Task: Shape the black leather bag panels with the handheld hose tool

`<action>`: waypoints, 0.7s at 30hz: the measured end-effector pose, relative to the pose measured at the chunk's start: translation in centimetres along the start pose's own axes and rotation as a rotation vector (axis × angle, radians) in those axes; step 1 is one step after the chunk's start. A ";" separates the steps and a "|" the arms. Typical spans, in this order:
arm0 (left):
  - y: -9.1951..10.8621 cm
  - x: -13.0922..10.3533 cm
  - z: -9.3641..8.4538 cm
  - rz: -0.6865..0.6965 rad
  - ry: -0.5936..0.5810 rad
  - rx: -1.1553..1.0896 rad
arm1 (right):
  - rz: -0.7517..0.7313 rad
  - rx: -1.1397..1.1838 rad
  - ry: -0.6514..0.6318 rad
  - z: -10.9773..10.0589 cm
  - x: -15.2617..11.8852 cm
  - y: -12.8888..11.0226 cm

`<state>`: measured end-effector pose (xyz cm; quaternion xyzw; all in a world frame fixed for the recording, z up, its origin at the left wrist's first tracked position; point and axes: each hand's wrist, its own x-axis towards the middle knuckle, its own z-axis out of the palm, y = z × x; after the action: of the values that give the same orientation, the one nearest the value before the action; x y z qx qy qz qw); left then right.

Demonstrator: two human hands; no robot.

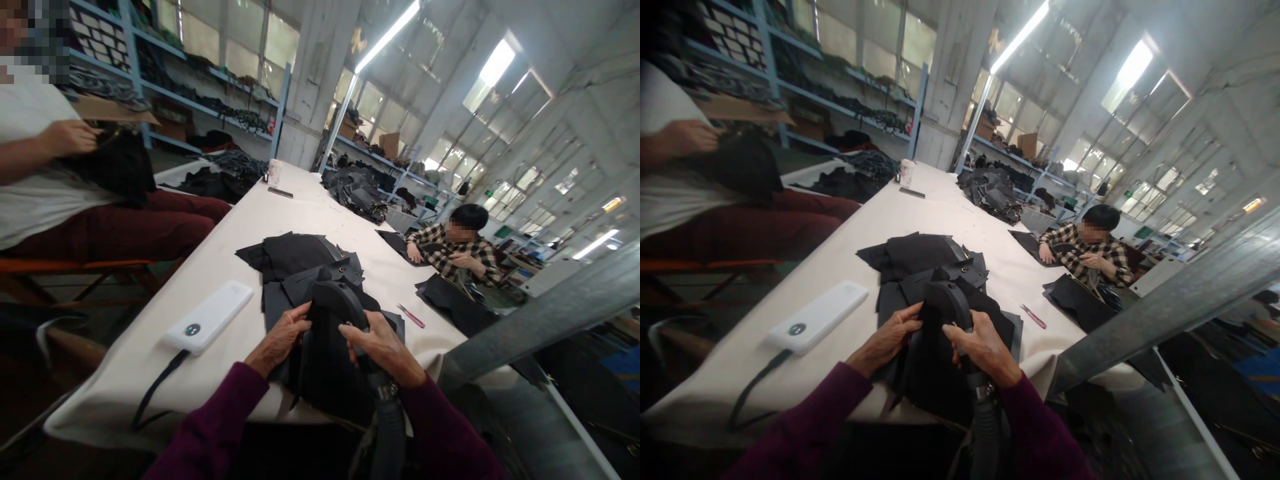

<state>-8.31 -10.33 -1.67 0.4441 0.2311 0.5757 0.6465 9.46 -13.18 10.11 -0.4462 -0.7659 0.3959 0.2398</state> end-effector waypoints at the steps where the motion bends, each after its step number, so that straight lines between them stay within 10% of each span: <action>1: 0.0 0.0 0.0 -0.008 0.001 0.004 | 0.000 -0.001 0.012 -0.2 0.4 -0.1; 10: -0.1 0.0 0.0 -0.008 0.110 -0.013 | 0.034 -0.167 0.081 -2.1 -3.7 -1.0; 21: -0.5 0.4 -0.5 -0.014 0.105 -0.074 | 0.295 -0.145 -0.149 4.0 -14.2 1.8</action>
<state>-8.31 -9.81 -2.26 0.3874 0.2461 0.6019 0.6535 14.42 -26.60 6.13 -0.5393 -0.7343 0.4025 0.0888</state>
